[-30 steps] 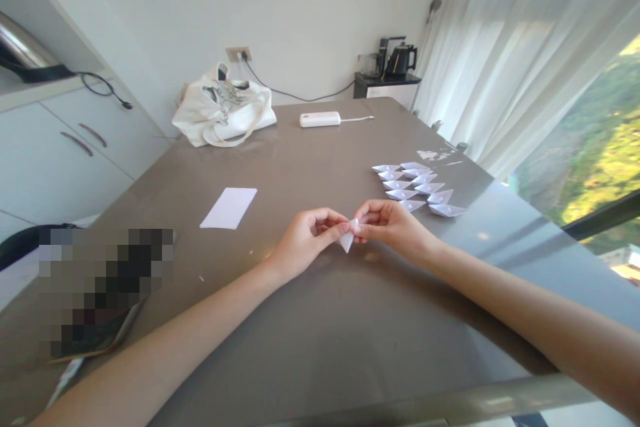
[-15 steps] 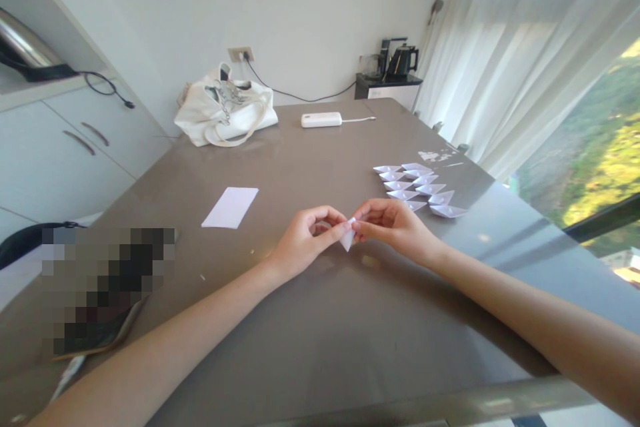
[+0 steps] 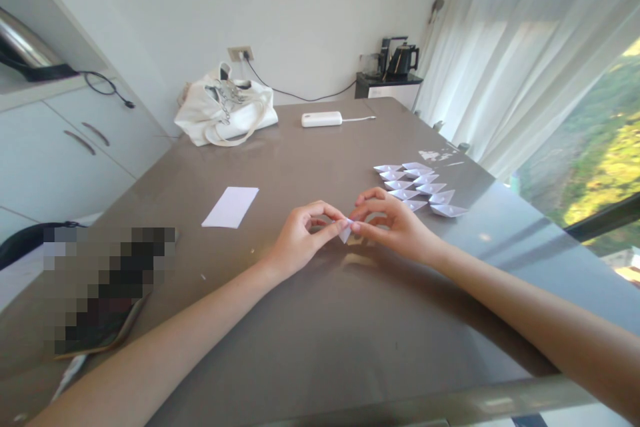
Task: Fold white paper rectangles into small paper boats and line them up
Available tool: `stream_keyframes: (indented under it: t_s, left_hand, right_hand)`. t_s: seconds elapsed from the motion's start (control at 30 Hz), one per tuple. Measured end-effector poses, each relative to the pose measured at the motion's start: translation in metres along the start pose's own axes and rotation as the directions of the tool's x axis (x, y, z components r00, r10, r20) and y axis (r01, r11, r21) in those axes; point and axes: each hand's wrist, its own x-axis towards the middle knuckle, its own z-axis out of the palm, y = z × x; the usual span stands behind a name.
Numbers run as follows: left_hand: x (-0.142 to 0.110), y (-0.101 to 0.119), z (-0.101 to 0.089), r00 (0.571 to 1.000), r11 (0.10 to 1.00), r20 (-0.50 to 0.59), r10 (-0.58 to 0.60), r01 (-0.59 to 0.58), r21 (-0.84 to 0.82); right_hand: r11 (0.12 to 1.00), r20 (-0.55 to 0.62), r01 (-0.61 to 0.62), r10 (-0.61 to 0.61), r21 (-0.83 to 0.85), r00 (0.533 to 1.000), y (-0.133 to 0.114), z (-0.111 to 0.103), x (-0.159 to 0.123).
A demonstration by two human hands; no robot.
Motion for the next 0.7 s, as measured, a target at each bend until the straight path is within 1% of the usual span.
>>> stream_keyframes:
  t_s: [0.1, 0.17, 0.23, 0.3, 0.43, 0.57, 0.63, 0.7]
  left_hand:
    - [-0.001, -0.004, 0.001, 0.999, 0.999, -0.025, 0.034, -0.034, 0.002]
    - [-0.002, -0.007, 0.002, 0.999, 1.0, -0.037, 0.014, -0.013, 0.017]
    - [-0.002, -0.011, 0.003, 0.999, 0.999, -0.037, -0.038, 0.039, 0.029]
    - [-0.002, -0.014, 0.004, 0.994, 0.995, -0.033, -0.099, 0.099, 0.001]
    - [0.0, -0.015, 0.006, 0.976, 0.959, -0.002, -0.218, 0.214, -0.186]
    - [0.0, -0.011, 0.008, 0.936, 0.885, -0.029, -0.351, 0.321, -0.338]
    - [0.0, -0.01, 0.008, 0.931, 0.87, -0.029, -0.364, 0.328, -0.369]
    - [-0.001, -0.011, 0.008, 0.94, 0.885, -0.044, -0.338, 0.301, -0.357]
  right_hand:
    - [0.997, 0.14, -0.066, 0.061, 0.03, 0.988, 0.002, -0.002, 0.001]
    - [0.99, 0.179, -0.112, 0.096, 0.083, 0.979, 0.005, 0.0, 0.002]
    - [0.979, 0.155, -0.155, 0.134, 0.132, 0.979, 0.009, 0.002, 0.002]
    - [0.97, 0.119, -0.181, 0.163, 0.164, 0.979, 0.013, 0.004, 0.002]
    - [0.964, 0.078, -0.176, 0.163, 0.2, 0.984, 0.018, 0.005, 0.001]
    - [0.95, 0.039, -0.169, 0.164, 0.262, 0.986, 0.016, 0.006, 0.002]
    - [0.944, 0.004, -0.152, 0.158, 0.294, 0.987, 0.014, 0.007, 0.003]
    - [0.938, -0.022, -0.142, 0.157, 0.316, 0.987, 0.013, 0.008, 0.004]
